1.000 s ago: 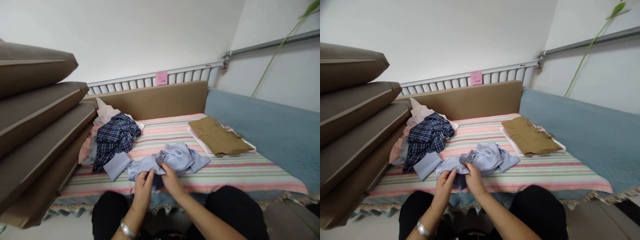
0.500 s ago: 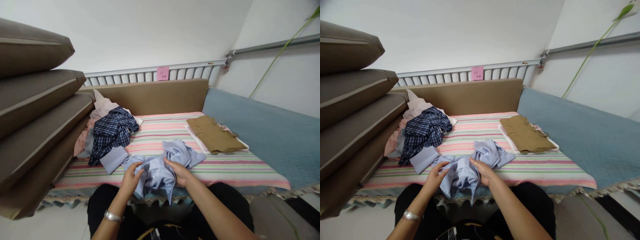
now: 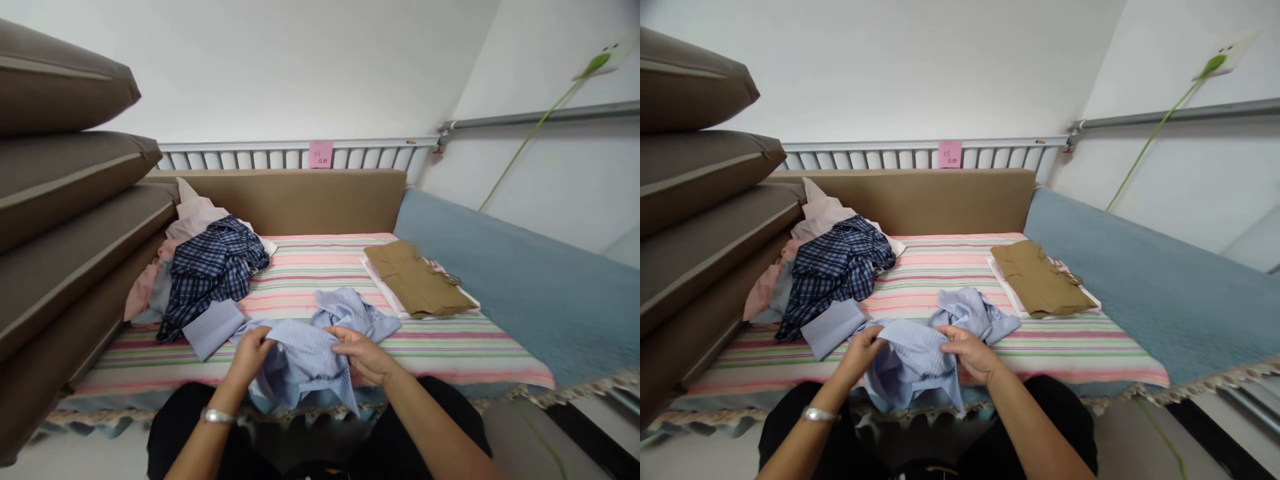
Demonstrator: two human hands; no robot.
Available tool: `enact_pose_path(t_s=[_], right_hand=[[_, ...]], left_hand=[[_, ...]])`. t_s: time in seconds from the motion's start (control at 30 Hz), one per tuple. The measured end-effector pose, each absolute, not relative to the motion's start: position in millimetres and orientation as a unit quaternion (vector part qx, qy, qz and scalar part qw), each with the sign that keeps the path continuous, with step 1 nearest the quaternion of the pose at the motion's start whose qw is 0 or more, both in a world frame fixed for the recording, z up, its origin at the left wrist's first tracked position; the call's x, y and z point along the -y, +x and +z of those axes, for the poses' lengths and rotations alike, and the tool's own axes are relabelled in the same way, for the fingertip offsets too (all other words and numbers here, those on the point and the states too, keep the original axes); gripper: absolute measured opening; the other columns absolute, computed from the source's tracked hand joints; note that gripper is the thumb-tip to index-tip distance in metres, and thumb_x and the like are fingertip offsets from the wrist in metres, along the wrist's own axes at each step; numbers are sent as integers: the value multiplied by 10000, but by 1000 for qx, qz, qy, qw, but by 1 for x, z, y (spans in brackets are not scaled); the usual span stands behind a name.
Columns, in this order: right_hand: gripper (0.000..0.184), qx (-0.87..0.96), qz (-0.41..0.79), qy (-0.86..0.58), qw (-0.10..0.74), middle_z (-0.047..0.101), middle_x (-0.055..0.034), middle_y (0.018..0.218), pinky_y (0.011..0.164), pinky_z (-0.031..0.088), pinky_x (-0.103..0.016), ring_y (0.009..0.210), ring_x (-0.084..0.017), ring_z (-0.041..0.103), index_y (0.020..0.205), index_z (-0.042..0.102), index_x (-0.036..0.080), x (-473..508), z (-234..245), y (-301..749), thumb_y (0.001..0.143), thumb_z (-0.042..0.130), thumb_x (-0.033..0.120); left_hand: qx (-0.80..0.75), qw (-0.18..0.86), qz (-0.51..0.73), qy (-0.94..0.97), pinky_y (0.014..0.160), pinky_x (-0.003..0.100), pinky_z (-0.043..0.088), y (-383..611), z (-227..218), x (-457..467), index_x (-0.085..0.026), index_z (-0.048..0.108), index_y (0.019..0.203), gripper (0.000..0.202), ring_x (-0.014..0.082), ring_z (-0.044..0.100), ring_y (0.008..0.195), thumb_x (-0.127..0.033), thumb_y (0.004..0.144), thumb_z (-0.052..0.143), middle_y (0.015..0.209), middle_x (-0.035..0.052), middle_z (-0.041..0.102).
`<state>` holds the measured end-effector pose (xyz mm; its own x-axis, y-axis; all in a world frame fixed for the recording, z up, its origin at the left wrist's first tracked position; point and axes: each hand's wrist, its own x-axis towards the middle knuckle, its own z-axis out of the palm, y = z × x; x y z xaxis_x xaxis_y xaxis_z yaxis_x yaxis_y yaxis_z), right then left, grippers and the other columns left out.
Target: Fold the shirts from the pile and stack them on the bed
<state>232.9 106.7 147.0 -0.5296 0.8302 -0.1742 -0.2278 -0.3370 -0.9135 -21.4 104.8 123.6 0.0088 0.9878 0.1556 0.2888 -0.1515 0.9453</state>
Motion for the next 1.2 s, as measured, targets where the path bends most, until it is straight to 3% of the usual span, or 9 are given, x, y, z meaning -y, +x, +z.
enact_pose_path(t_s=[0.23,0.37,0.47,0.6,0.73,0.83,1.0,1.1,1.2], right_hand=[[324,530,654,-462,281,561,55,602,554,360,-218,545,-99,500,917,641,179,-106,110,214,594,626,165],[326,556,615,-479,288,597,18,670,629,416,-259,634,-141,557,1009,618,176,-108,97,208,693,555,229],[328,648,427,-552,306,643,-47,822,749,442,-326,789,-194,592,1048,610,163,-107,102,202,746,507,240],[427,776,239,-494,310,582,-95,1175,950,371,-363,1098,-227,507,1186,547,195,-100,130,171,775,543,307],[405,829,137,-490,230,628,-80,1101,909,387,-360,1035,-235,544,1182,555,208,-103,158,136,781,538,259],[356,833,124,-497,210,665,-61,1033,865,407,-321,976,-211,585,1102,613,214,-116,169,130,788,455,153],[445,799,184,-514,252,643,-27,1149,916,401,-277,1062,-173,570,1143,610,223,-135,175,146,762,407,114],[453,779,222,-517,275,659,-19,1122,924,402,-272,1052,-166,580,1137,620,226,-138,170,154,758,397,115],[420,767,241,-520,289,674,-25,1085,899,413,-264,1021,-168,596,1113,633,224,-139,165,157,776,397,134]], left_hand=[[-625,243,460,582,721,288,411,-57,128,-115,-228,708,799,203,228,613,770,-264,715,527,792,34,715],[-672,227,441,549,718,292,405,-65,112,-113,-202,696,767,203,235,607,762,-288,714,520,761,59,706],[-688,223,425,544,667,283,390,-62,110,-109,-189,681,755,209,232,596,724,-315,717,518,724,63,691],[-691,210,369,584,659,275,378,-42,127,-105,-173,655,807,245,201,579,703,-301,759,452,744,50,675],[-658,222,368,618,671,264,389,-26,145,-103,-178,636,810,193,168,556,689,-283,737,491,724,14,648],[-600,319,401,614,684,261,401,-31,141,-100,-176,622,777,192,164,544,715,-317,646,634,731,-4,632],[-529,543,406,510,571,241,369,-53,113,-88,-163,536,604,289,107,455,547,-379,549,721,552,-46,515],[-568,527,405,485,586,259,387,-64,105,-88,-155,575,620,297,118,473,548,-415,550,701,566,-26,533],[-633,407,455,476,676,288,412,-65,115,-90,-163,609,708,293,158,526,651,-410,567,678,642,0,580]])
